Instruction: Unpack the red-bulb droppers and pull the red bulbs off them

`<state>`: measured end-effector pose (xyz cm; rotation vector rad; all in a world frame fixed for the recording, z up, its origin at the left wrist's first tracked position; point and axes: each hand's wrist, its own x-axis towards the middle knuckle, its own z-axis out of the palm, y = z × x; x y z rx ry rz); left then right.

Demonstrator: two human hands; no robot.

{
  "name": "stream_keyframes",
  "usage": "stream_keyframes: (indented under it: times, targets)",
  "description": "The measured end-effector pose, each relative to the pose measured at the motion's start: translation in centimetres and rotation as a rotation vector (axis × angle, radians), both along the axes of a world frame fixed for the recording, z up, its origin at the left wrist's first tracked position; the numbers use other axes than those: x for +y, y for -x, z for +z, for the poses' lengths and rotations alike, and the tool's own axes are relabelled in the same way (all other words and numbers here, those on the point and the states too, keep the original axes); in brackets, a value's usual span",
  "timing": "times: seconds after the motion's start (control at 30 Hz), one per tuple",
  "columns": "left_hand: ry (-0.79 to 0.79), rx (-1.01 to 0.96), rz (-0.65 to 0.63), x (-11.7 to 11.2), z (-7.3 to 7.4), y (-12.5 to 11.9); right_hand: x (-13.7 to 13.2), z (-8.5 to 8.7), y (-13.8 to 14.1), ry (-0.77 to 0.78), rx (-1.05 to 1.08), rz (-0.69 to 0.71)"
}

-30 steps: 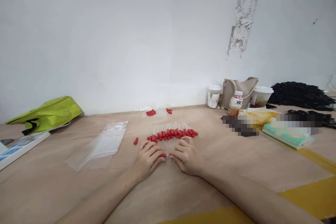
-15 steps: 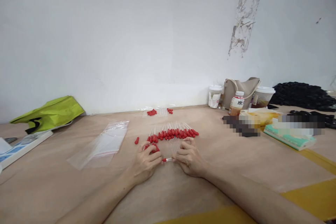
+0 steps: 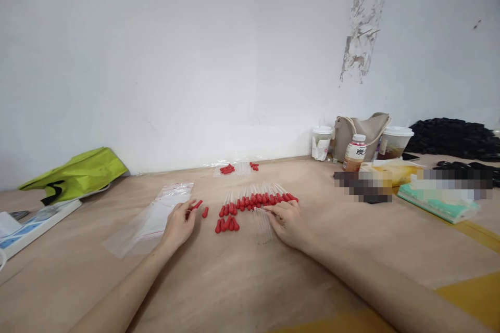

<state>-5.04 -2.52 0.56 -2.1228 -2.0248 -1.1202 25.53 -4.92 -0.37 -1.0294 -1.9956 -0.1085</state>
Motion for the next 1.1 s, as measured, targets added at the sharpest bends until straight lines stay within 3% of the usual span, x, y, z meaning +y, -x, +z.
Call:
stream_keyframes:
  times: [0.17, 0.37, 0.73, 1.1]
  targets:
    - [0.064, -0.027, -0.084, 0.1, -1.0, 0.0, 0.7, 1.0, 1.1, -0.117, -0.162, 0.002]
    - [-0.028, 0.072, -0.12, -0.2, -1.5, -0.8, 1.4, 0.3, 3.2, -0.251, -0.393, 0.02]
    - [0.019, 0.079, -0.148, -0.4, -1.6, -0.9, -0.3, 0.4, 4.1, -0.002, -0.356, -0.008]
    - [0.012, 0.073, -0.16, -0.2, -1.9, -0.6, -0.5, 0.4, 4.0, 0.046, -0.417, -0.009]
